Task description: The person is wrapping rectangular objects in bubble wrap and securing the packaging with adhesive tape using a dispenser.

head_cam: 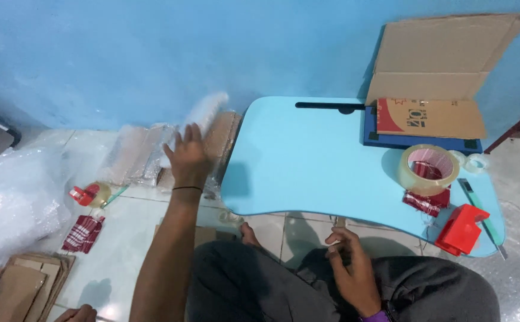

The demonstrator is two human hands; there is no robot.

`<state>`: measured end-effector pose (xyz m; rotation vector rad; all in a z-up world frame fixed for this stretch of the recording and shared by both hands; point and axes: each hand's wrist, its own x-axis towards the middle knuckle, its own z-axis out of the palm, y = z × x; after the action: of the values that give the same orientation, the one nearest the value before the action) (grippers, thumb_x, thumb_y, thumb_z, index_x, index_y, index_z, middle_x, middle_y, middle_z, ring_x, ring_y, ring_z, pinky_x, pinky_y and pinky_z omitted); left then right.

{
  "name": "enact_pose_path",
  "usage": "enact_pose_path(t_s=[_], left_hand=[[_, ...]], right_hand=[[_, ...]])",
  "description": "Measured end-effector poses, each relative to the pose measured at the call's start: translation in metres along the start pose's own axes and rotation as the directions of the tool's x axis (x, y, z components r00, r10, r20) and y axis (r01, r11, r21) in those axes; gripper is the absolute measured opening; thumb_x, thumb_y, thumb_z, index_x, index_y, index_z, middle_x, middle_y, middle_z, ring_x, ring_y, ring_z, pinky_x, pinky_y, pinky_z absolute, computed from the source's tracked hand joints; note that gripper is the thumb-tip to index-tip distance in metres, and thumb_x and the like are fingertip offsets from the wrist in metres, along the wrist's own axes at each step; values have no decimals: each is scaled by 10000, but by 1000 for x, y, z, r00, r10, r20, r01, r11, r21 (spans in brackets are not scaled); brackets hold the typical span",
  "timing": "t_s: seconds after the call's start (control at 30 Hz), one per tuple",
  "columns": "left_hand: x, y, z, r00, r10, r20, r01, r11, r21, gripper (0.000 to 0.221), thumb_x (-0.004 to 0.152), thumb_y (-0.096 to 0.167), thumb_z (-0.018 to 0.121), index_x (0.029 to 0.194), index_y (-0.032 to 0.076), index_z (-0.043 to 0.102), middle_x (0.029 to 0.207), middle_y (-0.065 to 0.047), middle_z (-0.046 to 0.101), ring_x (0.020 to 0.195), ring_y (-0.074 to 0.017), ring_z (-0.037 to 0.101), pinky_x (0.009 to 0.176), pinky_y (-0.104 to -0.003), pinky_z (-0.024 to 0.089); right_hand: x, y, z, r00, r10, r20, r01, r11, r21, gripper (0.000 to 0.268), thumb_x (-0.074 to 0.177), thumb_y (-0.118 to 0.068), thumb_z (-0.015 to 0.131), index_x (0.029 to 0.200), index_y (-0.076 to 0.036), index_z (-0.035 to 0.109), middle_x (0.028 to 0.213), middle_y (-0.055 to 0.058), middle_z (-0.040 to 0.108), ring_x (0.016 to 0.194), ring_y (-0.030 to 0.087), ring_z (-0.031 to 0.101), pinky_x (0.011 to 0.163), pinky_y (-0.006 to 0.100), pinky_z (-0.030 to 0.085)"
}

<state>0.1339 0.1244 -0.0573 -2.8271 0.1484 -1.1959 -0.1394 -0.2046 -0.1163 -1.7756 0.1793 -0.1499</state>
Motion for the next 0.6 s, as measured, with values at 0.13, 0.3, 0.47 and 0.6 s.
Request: enact_pose_path(t_s=[0.13, 0.3, 0.47, 0.6], left_hand=[[-12, 16, 23, 998, 41, -44, -39, 998, 44, 452, 868, 275, 670, 1270, 68, 660, 1237, -112, 703, 1090, -392, 693, 797, -542, 514], [2, 15, 11, 994, 85, 71, -73, 985, -159, 445, 815, 421, 733, 1186, 176, 754, 1284, -95, 667, 1136, -389, 541, 868, -592, 388], [22, -4, -5, 759, -108, 642, 239, 963, -121, 872, 794, 688, 657, 1559, 357, 404, 1669, -138, 251, 1506, -426, 235, 1039, -823, 221], [10, 3, 2, 761, -137, 634, 221, 974, -55, 805, 836, 728, 586, 1547, 387, 424, 1661, -108, 249, 1429, -432, 320, 1031, -680, 358]], right_hand=[[4, -1, 1, 998, 55, 21, -55, 998, -16, 427, 965, -123, 562, 1389, -93, 518, 1094, 49, 684, 895, 189, 690, 803, 360, 555], [7, -1, 0, 999, 50, 19, -49, 999, -6, 495, 915, -15, 579, 1393, -117, 500, 1103, 31, 682, 847, 154, 674, 726, 305, 538], [11, -2, 2, 993, 98, 69, -97, 995, -17, 497, 921, -51, 589, 1406, -117, 501, 1092, 36, 681, 878, 155, 658, 786, 309, 522], [16, -2, 4, 982, 162, 93, -158, 986, -51, 493, 930, -78, 604, 1408, -112, 487, 1064, 21, 685, 767, 148, 608, 705, 305, 490]])
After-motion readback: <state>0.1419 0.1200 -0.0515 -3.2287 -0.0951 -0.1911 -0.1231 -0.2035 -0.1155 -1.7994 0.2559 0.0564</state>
